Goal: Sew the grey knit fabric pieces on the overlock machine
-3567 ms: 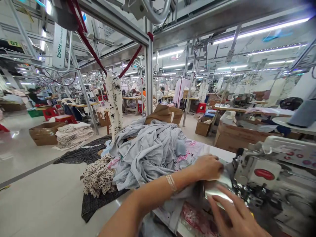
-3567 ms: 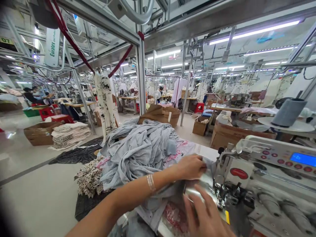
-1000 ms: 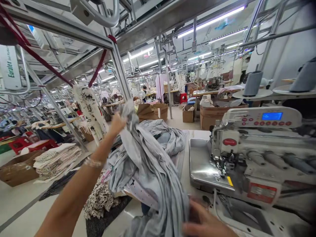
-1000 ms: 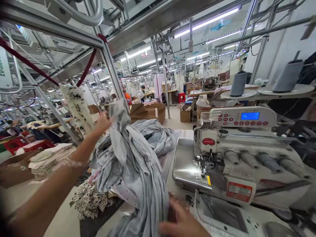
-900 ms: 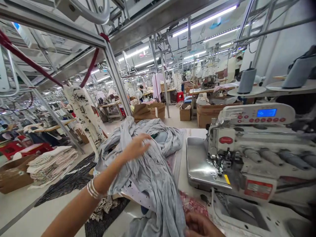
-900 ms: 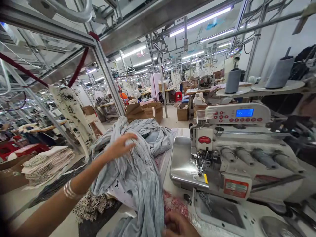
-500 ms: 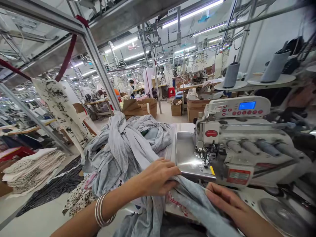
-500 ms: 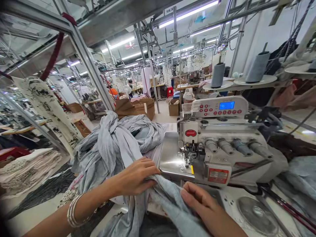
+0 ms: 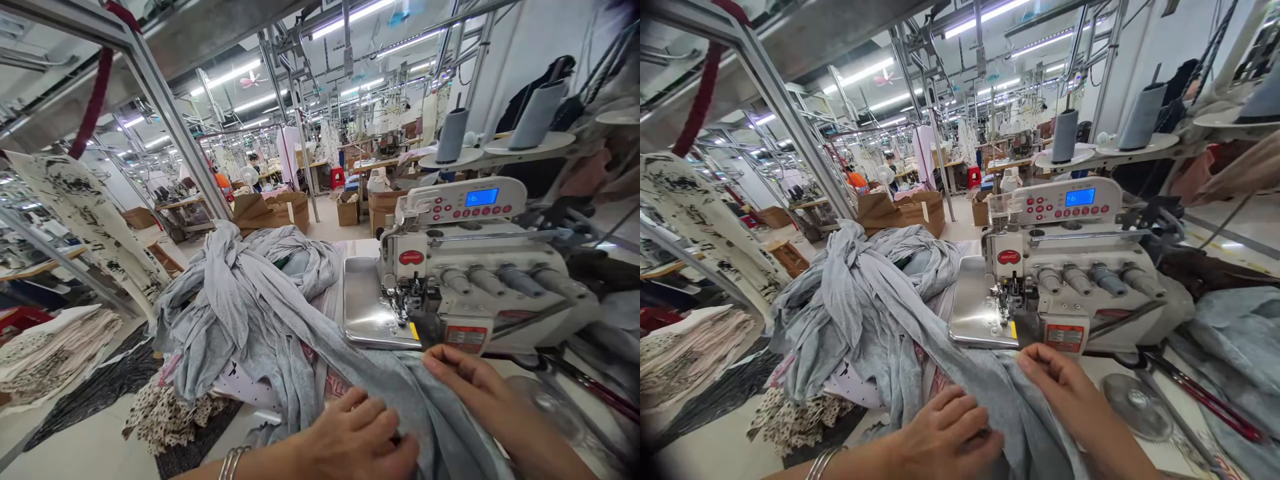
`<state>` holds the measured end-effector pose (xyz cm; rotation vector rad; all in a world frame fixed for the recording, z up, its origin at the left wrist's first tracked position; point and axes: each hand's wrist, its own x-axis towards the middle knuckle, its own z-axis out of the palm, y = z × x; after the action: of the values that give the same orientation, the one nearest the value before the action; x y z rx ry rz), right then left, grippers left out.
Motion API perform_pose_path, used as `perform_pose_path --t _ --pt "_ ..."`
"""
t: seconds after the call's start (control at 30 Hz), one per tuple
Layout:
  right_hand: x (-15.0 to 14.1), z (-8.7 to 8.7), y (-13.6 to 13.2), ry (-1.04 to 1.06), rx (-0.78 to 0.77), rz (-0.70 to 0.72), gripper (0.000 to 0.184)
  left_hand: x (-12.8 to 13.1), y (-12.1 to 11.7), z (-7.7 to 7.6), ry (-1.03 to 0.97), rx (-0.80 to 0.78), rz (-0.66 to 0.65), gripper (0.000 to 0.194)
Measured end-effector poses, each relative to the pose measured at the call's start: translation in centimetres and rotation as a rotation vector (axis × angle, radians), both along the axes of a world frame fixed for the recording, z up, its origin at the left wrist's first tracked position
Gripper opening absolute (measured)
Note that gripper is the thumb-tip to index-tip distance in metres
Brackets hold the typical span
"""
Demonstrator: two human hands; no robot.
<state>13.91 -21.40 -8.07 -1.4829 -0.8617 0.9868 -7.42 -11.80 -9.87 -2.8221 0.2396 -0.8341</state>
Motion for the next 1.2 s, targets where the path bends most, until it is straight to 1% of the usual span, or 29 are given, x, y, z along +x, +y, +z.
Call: perform_pose_path --t 0.07,0.1,0.13,0.2,0.27,0.33,0.4,0.47,0.5,0.53,0.6,0.63,0.7,0.73,0.77,0.8,0.83,0.87,0.9,0.93,1.0,1.07,1.13,1.2 --pt "-0.2 0.2 0.0 0.029 0.007 -0.005 0.043 1.0 0.3 0.1 0.059 0.052 0.045 0.008" --pt "-0.4 0.3 0.0 0.049 0.005 -0.01 0.043 1.1 0.4 0.1 0.119 0.075 0.043 0.004" --pt "-0.5 0.5 -0.1 0.07 0.0 -0.018 0.044 1.0 0.6 0.1 0.184 0.082 0.019 0.011" --pt "-0.8 1.0 -0.4 0.113 -0.019 -0.04 0.044 -0.1 0.7 0.0 0.306 0.049 -0.067 0.023" --pt "-1.0 1.5 -0.6 0.159 -0.049 -0.068 0.042 -1.9 0.5 0.0 0.422 -0.039 -0.123 0.029" --pt "-1.4 1.9 -0.7 0.216 -0.075 -0.08 0.041 -3.5 -0.1 0.3 0.463 -0.115 -0.109 0.034" --pt "-1.9 2.1 -0.5 0.274 -0.085 -0.064 0.041 -4.2 -0.7 1.4 0.413 -0.147 -0.05 0.029" --pt "-2.3 2.2 -0.3 0.305 -0.086 -0.045 0.042 -3.8 -1.1 2.9 0.295 -0.151 -0.011 0.015" --pt "-2.5 2.4 -0.3 0.308 -0.092 -0.045 0.042 -3.2 -1.2 3.8 0.241 -0.164 -0.014 0.009" --pt "-2.7 2.6 -0.4 0.309 -0.102 -0.054 0.042 -2.6 -1.2 4.7 0.187 -0.193 -0.023 0.008" --pt "-3.0 3.3 -0.6 0.267 -0.095 -0.029 0.041 -1.1 -1.1 6.5 0.082 -0.303 -0.044 0.022" --pt "-3.1 4.0 -0.8 0.217 -0.075 0.022 0.04 -0.4 -0.9 7.4 0.053 -0.376 -0.046 0.032" --pt "-3.1 5.9 -0.9 0.048 -0.013 0.169 0.034 0.9 -0.2 9.4 0.079 -0.524 -0.033 0.053" --pt "-3.1 7.1 -0.9 -0.065 0.022 0.23 0.03 1.5 0.2 10.4 0.129 -0.588 -0.02 0.058" --pt "-3.0 8.4 -0.8 -0.181 0.053 0.257 0.027 2.0 0.6 11.5 0.186 -0.637 0.003 0.055" --pt "-2.8 9.7 -0.7 -0.283 0.077 0.25 0.026 2.5 1.1 12.6 0.234 -0.673 0.034 0.041" --pt "-2.6 10.9 -0.5 -0.368 0.101 0.229 0.025 2.8 1.5 13.8 0.26 -0.699 0.065 0.024" --pt "-2.3 11.9 -0.4 -0.436 0.121 0.207 0.024 3.0 1.9 14.9 0.258 -0.716 0.09 0.01" --pt "-2.1 12.6 -0.2 -0.487 0.129 0.195 0.022 3.1 2.2 15.9 0.23 -0.721 0.104 0.008" --pt "-1.9 12.9 -0.1 -0.517 0.124 0.204 0.021 3.0 2.4 16.9 0.187 -0.715 0.106 0.013" --pt "-2.0 12.5 0.2 -0.545 0.09 0.264 0.02 2.5 3.0 18.8 0.06 -0.695 0.095 0.016" --pt "-2.8 11.1 0.5 -0.586 0.035 0.343 0.015 2.0 3.8 20.6 -0.086 -0.675 0.093 0.017" --pt "-4.3 9.4 1.3 -0.662 -0.006 0.407 0.009 1.6 5.1 22.6 -0.222 -0.651 0.079 0.018" --pt "-5.9 8.3 2.5 -0.734 -0.01 0.458 0.013 1.0 7.1 25.1 -0.371 -0.62 0.052 0.02"
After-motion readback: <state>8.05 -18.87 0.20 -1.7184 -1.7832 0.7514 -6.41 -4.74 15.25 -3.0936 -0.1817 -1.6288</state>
